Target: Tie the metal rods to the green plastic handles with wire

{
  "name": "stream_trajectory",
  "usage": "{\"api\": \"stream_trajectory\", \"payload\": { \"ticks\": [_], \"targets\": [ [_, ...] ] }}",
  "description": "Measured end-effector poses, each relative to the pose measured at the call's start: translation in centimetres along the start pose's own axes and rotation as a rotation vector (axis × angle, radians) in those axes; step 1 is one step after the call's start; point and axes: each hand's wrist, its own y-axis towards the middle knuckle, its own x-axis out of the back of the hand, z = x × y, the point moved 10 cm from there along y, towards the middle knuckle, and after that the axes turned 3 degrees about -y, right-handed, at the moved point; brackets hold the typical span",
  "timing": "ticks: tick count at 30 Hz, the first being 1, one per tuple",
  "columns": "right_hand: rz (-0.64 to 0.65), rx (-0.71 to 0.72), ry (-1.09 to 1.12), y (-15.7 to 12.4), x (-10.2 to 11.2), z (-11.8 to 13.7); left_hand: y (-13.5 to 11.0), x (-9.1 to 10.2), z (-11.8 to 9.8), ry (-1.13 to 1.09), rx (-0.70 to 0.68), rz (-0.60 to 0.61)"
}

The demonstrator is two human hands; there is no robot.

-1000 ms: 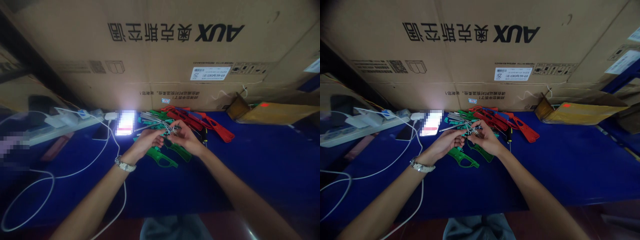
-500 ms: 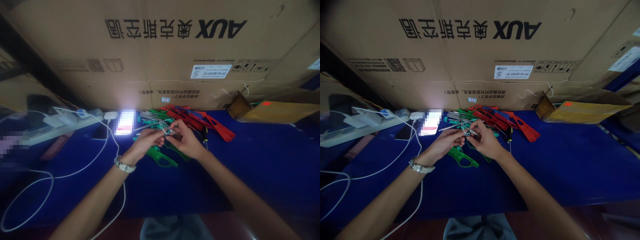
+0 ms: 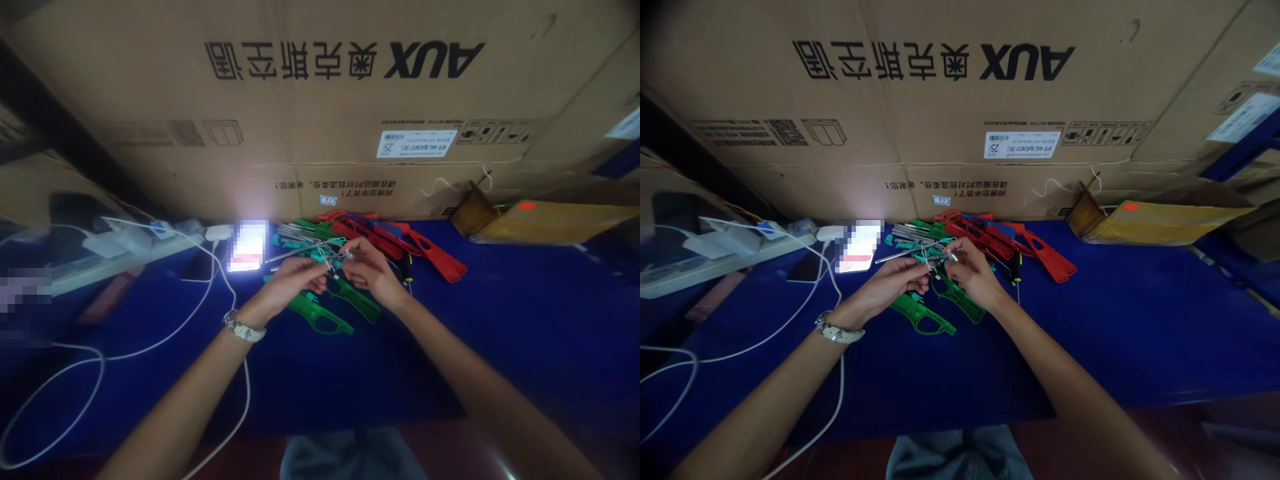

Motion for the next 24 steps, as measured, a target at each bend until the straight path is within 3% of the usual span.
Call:
{"api": "stream_trajectory", "payload": {
  "ticks": [3, 7, 12, 17, 24],
  "targets": [
    [-0.014, -0.067, 0.044, 0.5, 0.6, -1.0, 0.1, 0.6, 0.1, 0.041, 0.01, -0.029],
    [-0.066, -0.044, 0.0, 1.0, 1.4, -1.3, 0.2, 1.1, 0.0, 0.102, 0.006, -0.061],
    [-0.073, -0.108, -0.021, 0.6, 1.0, -1.6, 0.1, 0.5, -0.5, 0.064, -0.033, -0.044],
    [-0.054, 0.037, -0.205, 0.5, 0.1, 0.0, 0.0, 0.4, -1.4, 0.004, -0.116, -0.094],
    [-0.069, 0.088, -0.156, 0.5, 0.1, -0.1, -0.1, 0.5, -1.3, -0.037, -0.132, -0.128]
  ]
}}
